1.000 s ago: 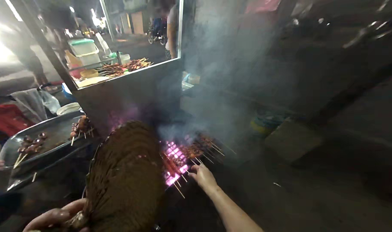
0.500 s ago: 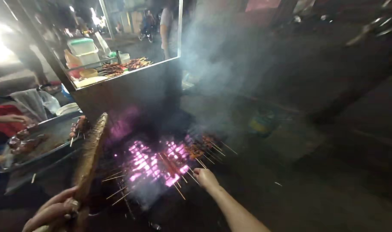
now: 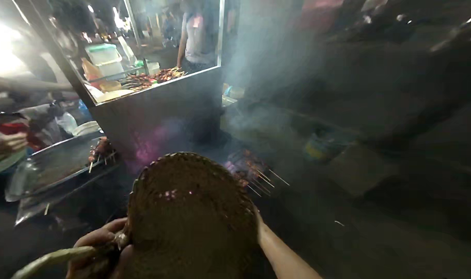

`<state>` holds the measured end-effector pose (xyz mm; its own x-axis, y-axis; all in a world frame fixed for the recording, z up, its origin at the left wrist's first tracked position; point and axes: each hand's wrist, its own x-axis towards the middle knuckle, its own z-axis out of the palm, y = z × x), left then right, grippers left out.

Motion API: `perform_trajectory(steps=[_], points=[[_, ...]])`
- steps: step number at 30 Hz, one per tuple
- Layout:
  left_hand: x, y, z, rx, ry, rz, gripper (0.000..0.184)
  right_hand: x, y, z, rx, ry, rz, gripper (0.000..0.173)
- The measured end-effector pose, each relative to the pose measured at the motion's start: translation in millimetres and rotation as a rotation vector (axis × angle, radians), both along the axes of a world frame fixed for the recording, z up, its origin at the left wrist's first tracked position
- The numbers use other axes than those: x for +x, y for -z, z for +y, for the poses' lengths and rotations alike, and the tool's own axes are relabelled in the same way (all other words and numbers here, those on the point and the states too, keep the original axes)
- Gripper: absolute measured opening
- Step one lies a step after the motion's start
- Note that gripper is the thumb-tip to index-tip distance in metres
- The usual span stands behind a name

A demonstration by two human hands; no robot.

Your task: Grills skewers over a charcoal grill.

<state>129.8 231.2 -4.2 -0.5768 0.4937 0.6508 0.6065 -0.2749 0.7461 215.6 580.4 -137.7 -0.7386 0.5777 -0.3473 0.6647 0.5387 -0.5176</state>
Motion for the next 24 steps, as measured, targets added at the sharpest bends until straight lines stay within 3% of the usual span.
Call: perform_trajectory(steps=[3, 7, 9, 12, 14, 17, 21, 24], points=[[-6.8, 16.5, 3.0, -0.021, -0.143, 0.155, 0.029, -15.3, 20.8, -6.1, -0.002, -0.142, -0.158, 0.045], [7.6, 0.4, -0.8, -0.015, 0.034, -0.076, 0.043, -12.1, 12.6, -19.0, -0.02, -0.094, -0.128, 0.04], [-3.8, 4.7, -6.1, -0.013, -0.039, 0.041, 0.038, -6.3, 0.4, -27.7, -0.009, -0.064, -0.089, 0.038], [-11.5, 13.5, -6.6, 0.006, -0.177, 0.195, 0.026, -15.4, 11.5, -28.3, 0.016, -0.163, -0.177, 0.045], [0.4, 9.9, -6.0, -0.008, -0.106, 0.044, 0.038, -17.9, 16.9, -32.9, 0.007, -0.212, -0.25, 0.045], [6.9, -2.6, -9.7, 0.037, 0.013, -0.13, 0.044, -7.9, -1.3, -48.1, -0.058, -0.118, -0.261, 0.04], [-21.3, 11.6, -16.0, 0.039, -0.157, 0.174, 0.028, -16.5, 8.2, -40.0, 0.019, -0.167, -0.326, 0.036], [-5.0, 3.3, -15.5, 0.029, -0.048, 0.016, 0.039, -16.2, 4.4, -39.5, 0.012, -0.16, -0.385, 0.05]])
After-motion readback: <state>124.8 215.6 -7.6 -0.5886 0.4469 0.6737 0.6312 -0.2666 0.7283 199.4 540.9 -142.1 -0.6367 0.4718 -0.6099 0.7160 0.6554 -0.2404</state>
